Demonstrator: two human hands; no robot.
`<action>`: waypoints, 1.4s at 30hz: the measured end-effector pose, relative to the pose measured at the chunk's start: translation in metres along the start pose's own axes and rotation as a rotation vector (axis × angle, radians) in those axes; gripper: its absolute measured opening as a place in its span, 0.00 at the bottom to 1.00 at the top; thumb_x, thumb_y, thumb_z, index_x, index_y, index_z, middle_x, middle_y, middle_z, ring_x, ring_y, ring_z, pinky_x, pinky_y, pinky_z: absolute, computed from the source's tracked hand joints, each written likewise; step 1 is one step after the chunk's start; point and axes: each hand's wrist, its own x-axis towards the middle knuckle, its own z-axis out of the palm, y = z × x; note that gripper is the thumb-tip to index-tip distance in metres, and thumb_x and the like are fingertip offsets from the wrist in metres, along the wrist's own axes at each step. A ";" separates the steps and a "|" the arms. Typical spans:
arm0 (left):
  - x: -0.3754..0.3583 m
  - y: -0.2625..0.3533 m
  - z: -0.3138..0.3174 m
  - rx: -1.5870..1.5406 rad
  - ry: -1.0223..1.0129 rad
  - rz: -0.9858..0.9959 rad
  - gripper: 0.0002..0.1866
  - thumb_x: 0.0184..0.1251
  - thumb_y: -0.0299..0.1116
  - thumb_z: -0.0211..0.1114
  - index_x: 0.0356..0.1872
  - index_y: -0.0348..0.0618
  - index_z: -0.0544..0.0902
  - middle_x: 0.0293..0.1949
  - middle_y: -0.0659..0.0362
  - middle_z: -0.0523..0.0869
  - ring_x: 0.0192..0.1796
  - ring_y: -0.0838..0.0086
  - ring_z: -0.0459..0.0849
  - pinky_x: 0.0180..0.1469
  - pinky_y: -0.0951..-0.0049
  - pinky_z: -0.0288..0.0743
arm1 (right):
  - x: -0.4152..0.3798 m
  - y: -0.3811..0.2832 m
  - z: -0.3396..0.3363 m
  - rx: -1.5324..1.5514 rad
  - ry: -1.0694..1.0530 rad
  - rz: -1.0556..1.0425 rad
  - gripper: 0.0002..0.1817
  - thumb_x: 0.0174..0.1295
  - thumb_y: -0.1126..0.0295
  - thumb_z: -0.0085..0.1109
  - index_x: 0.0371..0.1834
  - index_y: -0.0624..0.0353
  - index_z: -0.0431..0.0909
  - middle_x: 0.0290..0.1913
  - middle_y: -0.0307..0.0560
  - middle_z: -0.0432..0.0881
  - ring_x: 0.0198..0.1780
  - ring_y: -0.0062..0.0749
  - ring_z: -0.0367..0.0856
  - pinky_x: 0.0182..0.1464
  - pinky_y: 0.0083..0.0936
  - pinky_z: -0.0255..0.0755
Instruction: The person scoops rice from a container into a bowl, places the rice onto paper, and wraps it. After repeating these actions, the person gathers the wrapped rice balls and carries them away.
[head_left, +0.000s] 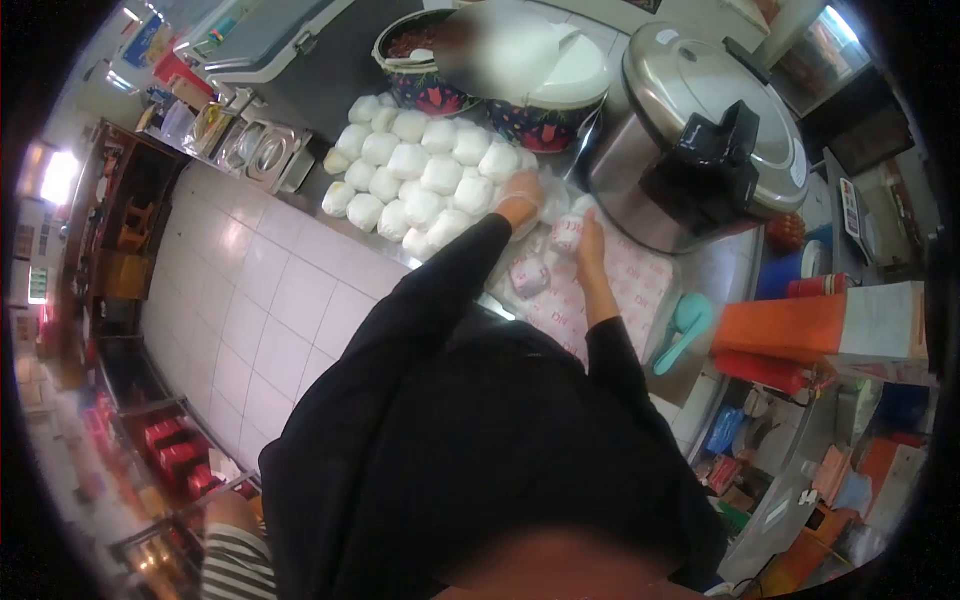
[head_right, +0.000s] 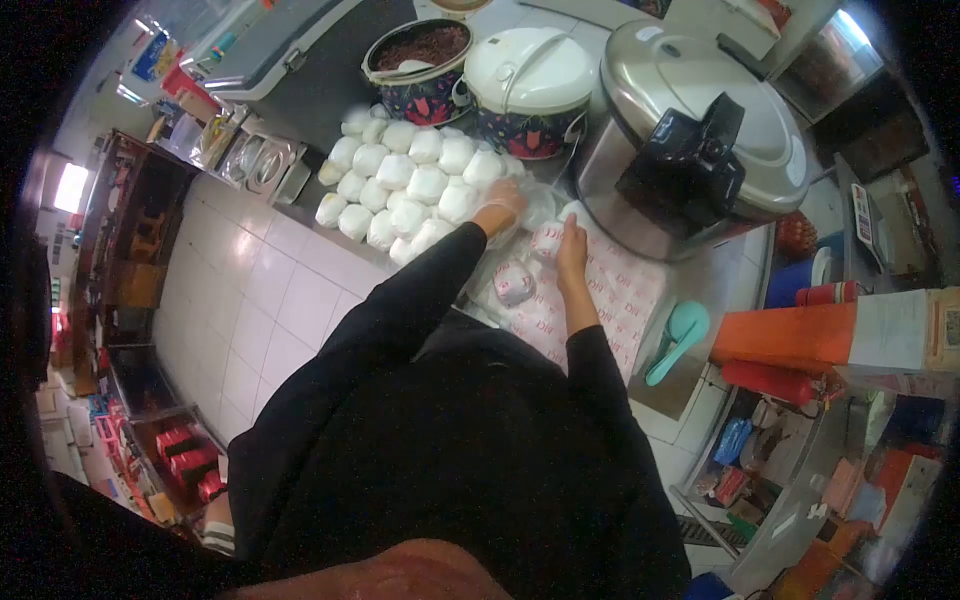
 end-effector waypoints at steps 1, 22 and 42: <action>0.008 -0.007 0.003 -0.020 0.002 0.002 0.21 0.60 0.44 0.58 0.40 0.34 0.82 0.46 0.41 0.83 0.51 0.49 0.81 0.52 0.57 0.74 | 0.001 0.004 0.001 -0.151 0.065 -0.063 0.35 0.68 0.39 0.44 0.56 0.65 0.70 0.51 0.58 0.79 0.51 0.47 0.79 0.55 0.36 0.70; -0.101 -0.214 -0.228 -2.564 -0.088 0.044 0.39 0.66 0.61 0.50 0.71 0.46 0.61 0.68 0.39 0.64 0.65 0.30 0.64 0.49 0.38 0.78 | 0.062 -0.274 0.284 -0.497 -0.196 -0.851 0.13 0.63 0.59 0.57 0.36 0.59 0.79 0.35 0.54 0.84 0.40 0.51 0.82 0.43 0.40 0.74; 0.005 -0.315 -0.203 -2.612 -0.189 -0.174 0.38 0.58 0.54 0.62 0.67 0.47 0.65 0.66 0.49 0.70 0.65 0.52 0.72 0.58 0.39 0.70 | 0.207 -0.367 0.409 -1.945 -0.116 -1.542 0.08 0.57 0.67 0.56 0.28 0.49 0.86 0.39 0.41 0.82 0.53 0.34 0.76 0.66 0.59 0.49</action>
